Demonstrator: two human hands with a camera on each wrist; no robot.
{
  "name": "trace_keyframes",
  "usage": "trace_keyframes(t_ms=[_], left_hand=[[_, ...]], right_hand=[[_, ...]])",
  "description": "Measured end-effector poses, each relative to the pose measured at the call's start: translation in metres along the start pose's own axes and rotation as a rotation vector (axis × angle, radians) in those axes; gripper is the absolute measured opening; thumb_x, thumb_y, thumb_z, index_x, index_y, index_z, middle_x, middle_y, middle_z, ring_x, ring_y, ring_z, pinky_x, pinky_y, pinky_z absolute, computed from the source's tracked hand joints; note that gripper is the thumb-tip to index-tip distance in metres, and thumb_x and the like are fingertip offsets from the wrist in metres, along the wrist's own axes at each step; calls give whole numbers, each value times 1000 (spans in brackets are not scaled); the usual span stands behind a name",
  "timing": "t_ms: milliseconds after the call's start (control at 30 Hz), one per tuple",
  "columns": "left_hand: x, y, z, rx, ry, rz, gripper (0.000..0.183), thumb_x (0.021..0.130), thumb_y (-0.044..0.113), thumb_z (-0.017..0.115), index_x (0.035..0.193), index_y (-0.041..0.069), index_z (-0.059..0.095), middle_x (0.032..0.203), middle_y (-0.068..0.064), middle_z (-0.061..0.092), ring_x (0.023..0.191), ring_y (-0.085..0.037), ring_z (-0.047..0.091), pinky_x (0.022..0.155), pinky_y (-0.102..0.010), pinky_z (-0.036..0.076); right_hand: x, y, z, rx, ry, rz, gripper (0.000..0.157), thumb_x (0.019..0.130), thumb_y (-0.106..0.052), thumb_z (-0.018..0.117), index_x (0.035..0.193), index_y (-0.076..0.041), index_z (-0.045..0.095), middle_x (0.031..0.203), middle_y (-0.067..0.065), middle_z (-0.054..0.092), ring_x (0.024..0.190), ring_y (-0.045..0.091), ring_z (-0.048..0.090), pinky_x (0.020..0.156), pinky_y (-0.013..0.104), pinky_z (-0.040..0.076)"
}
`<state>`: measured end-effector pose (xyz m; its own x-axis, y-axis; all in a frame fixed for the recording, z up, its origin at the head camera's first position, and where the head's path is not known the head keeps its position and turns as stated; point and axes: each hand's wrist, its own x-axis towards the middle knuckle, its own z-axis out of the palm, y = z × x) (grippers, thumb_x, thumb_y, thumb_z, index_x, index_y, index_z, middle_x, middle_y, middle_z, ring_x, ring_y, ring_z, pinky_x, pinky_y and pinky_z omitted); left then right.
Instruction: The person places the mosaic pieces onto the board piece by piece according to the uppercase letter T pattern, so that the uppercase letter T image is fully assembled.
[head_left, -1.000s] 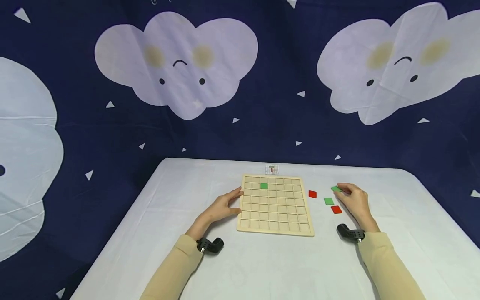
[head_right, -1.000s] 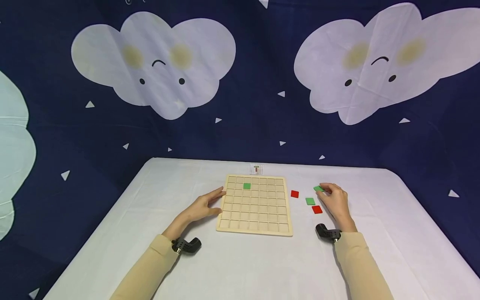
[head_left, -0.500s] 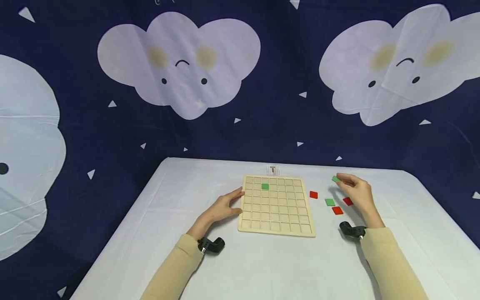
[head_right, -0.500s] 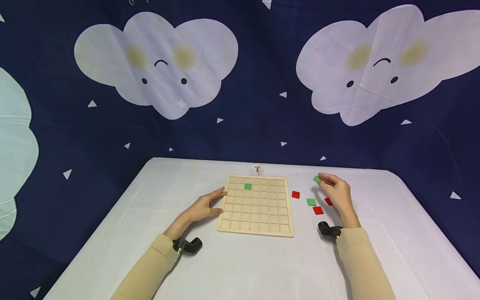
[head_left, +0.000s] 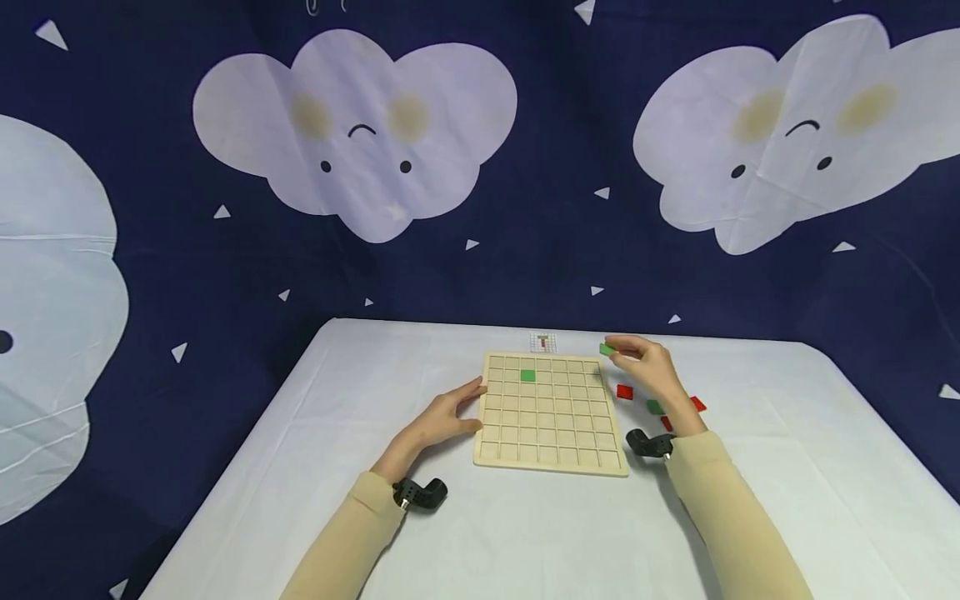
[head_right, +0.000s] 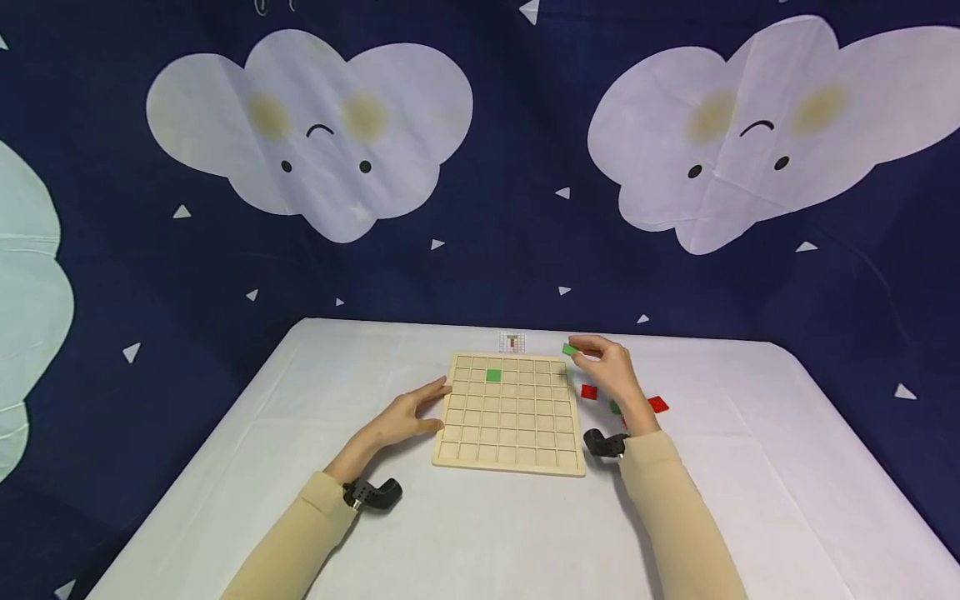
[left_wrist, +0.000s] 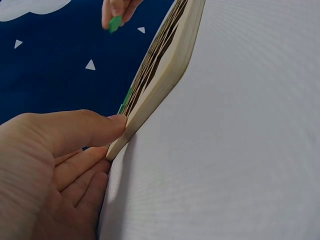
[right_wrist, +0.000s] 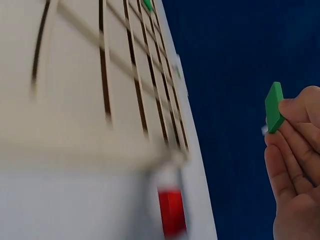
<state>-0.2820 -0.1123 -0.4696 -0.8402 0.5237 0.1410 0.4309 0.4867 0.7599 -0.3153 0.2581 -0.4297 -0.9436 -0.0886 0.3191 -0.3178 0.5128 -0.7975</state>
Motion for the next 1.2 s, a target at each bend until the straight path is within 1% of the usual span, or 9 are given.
trace_keyframes(t_ms=[100, 233, 433, 500, 533, 767, 867, 1067, 1200], left_hand=[[-1, 0, 0, 0, -1, -7, 79, 81, 6, 71, 146, -2, 27, 140, -10, 46, 136, -23, 31, 113, -37, 21], [-1, 0, -1, 2, -1, -15, 79, 81, 6, 71, 146, -1, 27, 141, -9, 46, 136, -22, 30, 113, -36, 21], [-2, 0, -2, -16, -11, -18, 80, 81, 5, 70, 147, -2, 25, 141, -10, 45, 136, -22, 31, 112, -35, 22], [-2, -1, -2, -20, -11, -19, 79, 82, 4, 70, 147, -3, 25, 141, -10, 45, 136, -22, 32, 112, -36, 23], [-2, -1, -2, -21, -11, -20, 79, 82, 4, 70, 147, -3, 25, 141, -10, 45, 136, -22, 32, 112, -36, 23], [0, 0, -1, -27, -13, -23, 80, 82, 4, 70, 147, -3, 24, 142, -10, 45, 136, -21, 30, 112, -34, 22], [0, 0, -1, -22, -12, -21, 80, 82, 5, 70, 147, -3, 25, 142, -9, 45, 136, -21, 30, 113, -34, 22], [1, -1, 0, -11, -12, -16, 80, 82, 6, 71, 147, -2, 25, 142, -8, 45, 136, -21, 30, 113, -35, 20], [0, -2, 0, -17, -13, -15, 79, 81, 6, 71, 146, -3, 26, 142, -9, 45, 136, -21, 30, 113, -36, 20]], right_hand=[[6, -6, 17, 27, -27, -14, 33, 89, -15, 66, 120, -2, 63, 117, 15, 64, 107, 32, 60, 88, 39, 51], [10, -16, 33, 43, -61, -41, 35, 90, -15, 66, 121, -1, 62, 119, 15, 63, 108, 32, 59, 88, 40, 51], [3, -49, 44, 100, -105, -79, 33, 89, -4, 63, 120, 7, 60, 118, 24, 60, 109, 41, 56, 90, 50, 48], [3, -54, 48, 118, -113, -82, 32, 88, -1, 63, 119, 8, 60, 117, 26, 60, 108, 42, 55, 91, 51, 47], [5, -51, 51, 115, -117, -94, 32, 89, -1, 63, 119, 8, 59, 117, 26, 60, 108, 42, 56, 91, 50, 48], [16, -22, 78, 128, -137, -39, 33, 88, -11, 66, 121, -4, 63, 119, 13, 62, 109, 31, 57, 94, 41, 47], [17, -15, 85, 137, -136, -45, 32, 87, -8, 67, 118, -3, 64, 117, 14, 63, 107, 32, 58, 92, 42, 48], [15, -5, 94, 44, -152, -64, 29, 87, -6, 67, 116, -2, 66, 112, 13, 66, 98, 28, 62, 85, 39, 52], [14, -1, 97, -6, -160, -90, 29, 86, -5, 68, 114, -1, 67, 110, 13, 66, 96, 28, 63, 83, 40, 52]])
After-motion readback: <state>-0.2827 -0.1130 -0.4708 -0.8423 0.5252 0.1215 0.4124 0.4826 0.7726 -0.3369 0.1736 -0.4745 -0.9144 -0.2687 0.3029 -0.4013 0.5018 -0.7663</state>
